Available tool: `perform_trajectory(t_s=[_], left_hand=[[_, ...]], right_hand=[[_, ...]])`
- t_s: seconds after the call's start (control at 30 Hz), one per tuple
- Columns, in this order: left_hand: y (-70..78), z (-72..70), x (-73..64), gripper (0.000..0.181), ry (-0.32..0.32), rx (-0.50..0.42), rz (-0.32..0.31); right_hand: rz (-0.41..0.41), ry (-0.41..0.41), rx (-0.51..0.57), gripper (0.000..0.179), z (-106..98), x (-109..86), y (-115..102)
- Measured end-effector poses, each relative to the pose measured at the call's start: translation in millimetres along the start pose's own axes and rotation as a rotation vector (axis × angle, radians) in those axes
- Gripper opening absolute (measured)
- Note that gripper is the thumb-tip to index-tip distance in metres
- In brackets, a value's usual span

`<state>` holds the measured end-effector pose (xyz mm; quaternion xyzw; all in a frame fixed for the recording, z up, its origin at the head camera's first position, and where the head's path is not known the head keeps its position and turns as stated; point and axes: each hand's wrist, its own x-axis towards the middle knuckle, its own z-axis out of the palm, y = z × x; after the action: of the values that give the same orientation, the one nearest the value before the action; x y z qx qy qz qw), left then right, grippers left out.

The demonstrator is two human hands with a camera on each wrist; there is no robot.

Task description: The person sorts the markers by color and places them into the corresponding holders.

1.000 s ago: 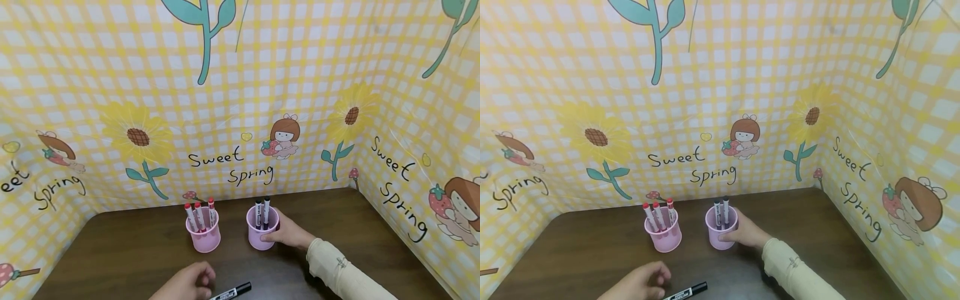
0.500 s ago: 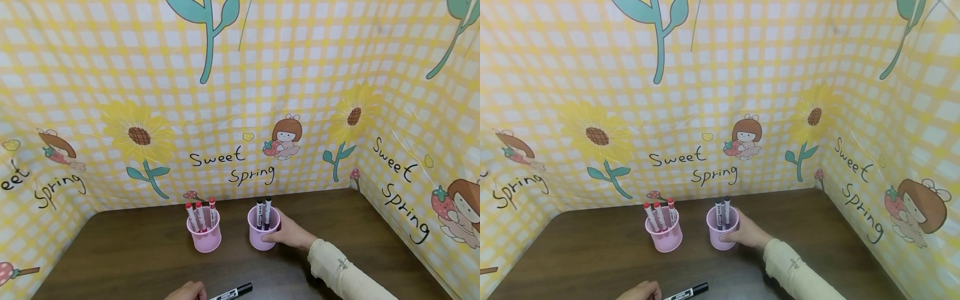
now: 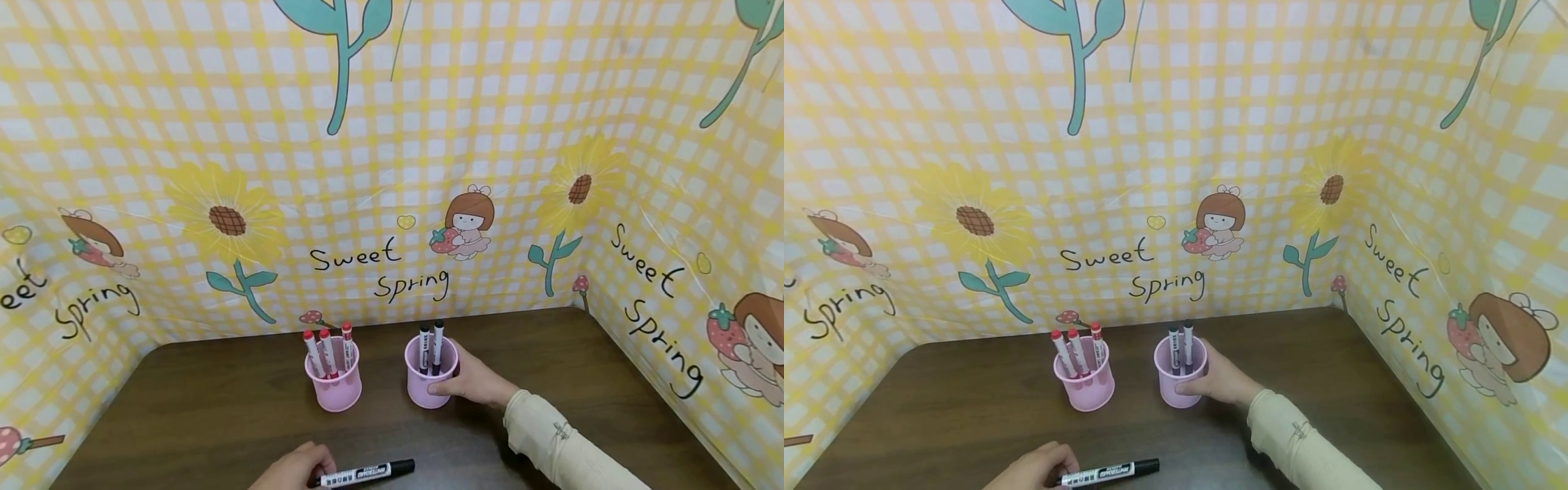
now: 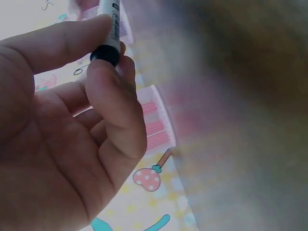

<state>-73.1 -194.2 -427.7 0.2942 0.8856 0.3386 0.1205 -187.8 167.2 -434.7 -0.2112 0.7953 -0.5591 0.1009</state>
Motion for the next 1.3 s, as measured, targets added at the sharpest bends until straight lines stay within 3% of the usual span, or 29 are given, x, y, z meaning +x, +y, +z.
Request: perform_trajectory(t_s=[0.1,0.2,0.43,0.8,1.03,1.2,1.3], left_hand=[[9.2,-10.0,3.2,0.019,-0.019,-0.053,-0.06],[19.4,-16.3,5.5,0.017,0.004,-0.088,-0.093],[38.6,-23.4,11.0,0.016,0.132,-0.135,-0.036],[63.1,-30.3,26.2,0.013,0.283,-0.251,0.052],[80.2,-41.5,50.5,0.017,0.451,-0.368,0.052],[96.0,-48.9,77.4,0.015,0.602,-0.508,0.126],[105.3,-52.3,94.5,0.016,0.65,-0.548,0.161]], right_hand=[[-0.003,-0.004,0.001,0.085,-0.2,0.2,1.0],[-0.008,-0.006,0.004,0.085,-0.4,0.1,1.7],[-0.011,-0.004,0.011,0.084,-0.3,-0.6,1.3],[-0.002,-0.004,0.012,0.085,0.5,-0.3,3.8],[-0.013,-0.006,0.015,0.085,0.3,0.8,5.2],[-0.026,-0.007,0.018,0.083,0.2,1.5,6.5],[-0.028,-0.014,0.021,0.081,0.4,2.2,6.5]])
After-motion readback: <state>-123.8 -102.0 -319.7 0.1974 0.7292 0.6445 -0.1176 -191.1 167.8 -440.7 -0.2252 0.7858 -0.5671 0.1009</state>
